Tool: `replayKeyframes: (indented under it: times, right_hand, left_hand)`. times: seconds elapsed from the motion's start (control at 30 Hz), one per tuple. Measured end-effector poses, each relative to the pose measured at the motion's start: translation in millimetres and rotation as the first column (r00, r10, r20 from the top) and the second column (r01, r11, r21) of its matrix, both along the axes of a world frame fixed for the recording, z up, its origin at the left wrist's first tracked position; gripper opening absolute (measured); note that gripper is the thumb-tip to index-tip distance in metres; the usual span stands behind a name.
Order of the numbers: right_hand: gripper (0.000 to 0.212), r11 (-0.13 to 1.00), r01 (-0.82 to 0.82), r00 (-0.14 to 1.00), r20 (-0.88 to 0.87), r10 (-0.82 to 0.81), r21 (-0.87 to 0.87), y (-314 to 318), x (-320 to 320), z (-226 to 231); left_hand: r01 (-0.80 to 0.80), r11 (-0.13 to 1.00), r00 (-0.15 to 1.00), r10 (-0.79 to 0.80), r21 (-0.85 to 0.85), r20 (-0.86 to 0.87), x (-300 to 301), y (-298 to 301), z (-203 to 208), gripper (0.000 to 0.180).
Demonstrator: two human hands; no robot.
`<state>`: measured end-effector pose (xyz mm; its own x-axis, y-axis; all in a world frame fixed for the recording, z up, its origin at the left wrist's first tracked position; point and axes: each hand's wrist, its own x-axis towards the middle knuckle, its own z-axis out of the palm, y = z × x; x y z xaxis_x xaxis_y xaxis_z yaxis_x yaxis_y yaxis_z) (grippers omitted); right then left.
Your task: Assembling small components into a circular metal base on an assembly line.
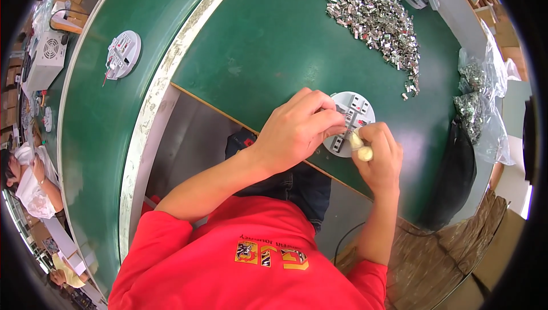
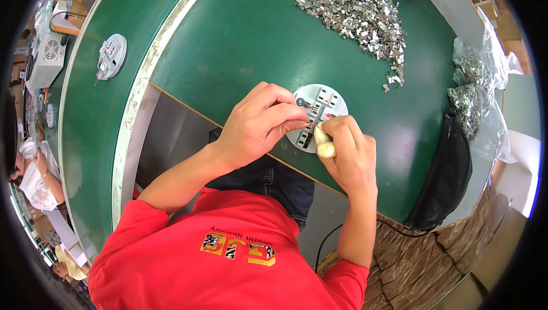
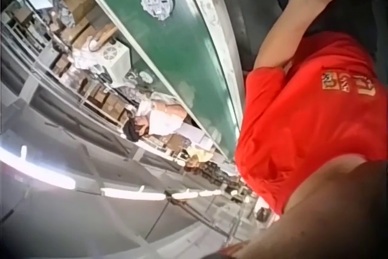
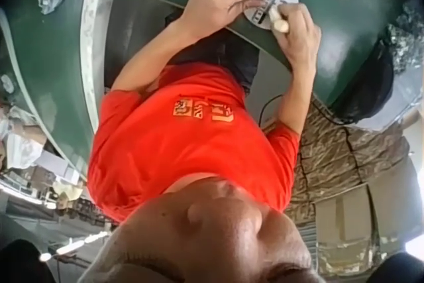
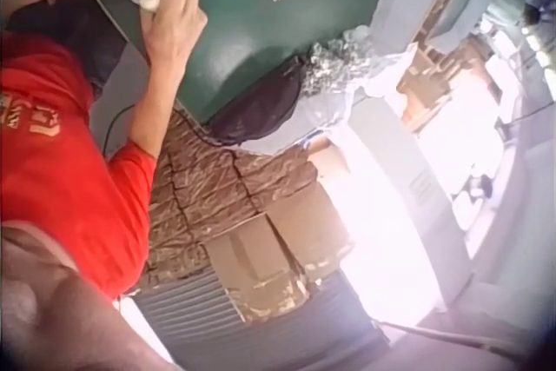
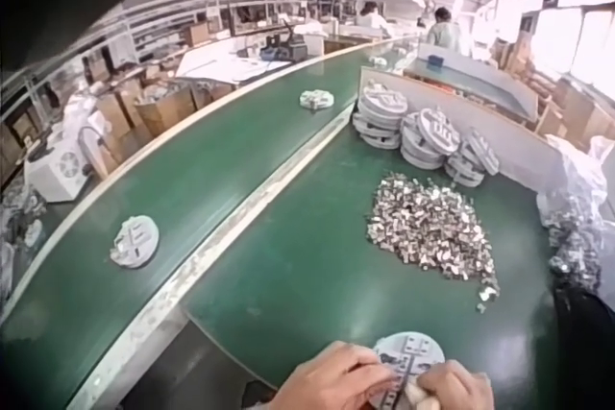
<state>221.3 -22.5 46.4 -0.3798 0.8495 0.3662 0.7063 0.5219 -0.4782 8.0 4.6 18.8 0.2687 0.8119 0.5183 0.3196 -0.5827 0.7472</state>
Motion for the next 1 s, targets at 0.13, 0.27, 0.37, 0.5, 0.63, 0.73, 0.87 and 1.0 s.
replayKeyframes:
  times: [0.13, 0.27, 0.37, 0.5, 0.63, 0.73, 0.87, 1.0]
  right_hand:
    - [0.027, 0.991, -0.055, 0.998, -0.028, 0.051, -0.124, 6.1, 0.9, 4.1]
    - [0.027, 0.981, -0.081, 0.996, -0.036, 0.076, -0.178, 9.1, 1.8, 4.3]
    - [0.027, 0.978, -0.090, 0.996, -0.037, 0.084, -0.189, 7.5, 1.9, 6.3]
    - [0.027, 0.977, -0.118, 0.993, -0.046, 0.112, -0.180, 8.4, 0.4, 5.8]
    - [0.027, 0.974, -0.150, 0.988, -0.052, 0.143, -0.168, 12.6, -0.4, 3.7]
    - [0.027, 0.970, -0.171, 0.985, -0.056, 0.163, -0.171, 13.9, -1.0, 3.2]
    - [0.028, 0.967, -0.162, 0.986, -0.001, 0.165, -0.197, 12.5, -3.5, 7.1]
    - [0.028, 0.955, -0.188, 0.971, 0.105, 0.216, -0.228, 16.7, -13.8, 22.6]
  left_hand:
    - [0.026, 1.000, 0.999, -0.027, -0.013, -0.030, -4.6, -0.3, -7.2, 0.020]
    - [0.062, 0.997, 0.997, -0.063, -0.037, -0.041, -7.0, 0.6, -5.7, 0.022]
    - [0.110, 0.993, 0.994, -0.111, -0.045, -0.021, -15.7, 0.3, -2.7, 0.022]
    - [0.165, 0.985, 0.986, -0.166, -0.056, -0.013, -21.7, 1.1, -5.1, 0.023]
    - [0.159, 0.986, 0.987, -0.160, -0.046, -0.028, -23.3, 1.1, -6.3, 0.022]
    - [0.147, 0.989, 0.988, -0.148, -0.030, -0.036, -23.1, 1.0, -6.8, 0.021]
    - [0.147, 0.989, 0.988, -0.147, -0.011, -0.037, -25.1, -0.4, -7.3, 0.020]
    - [0.139, 0.990, 0.990, -0.139, -0.004, -0.032, -27.7, -2.6, -9.4, 0.018]
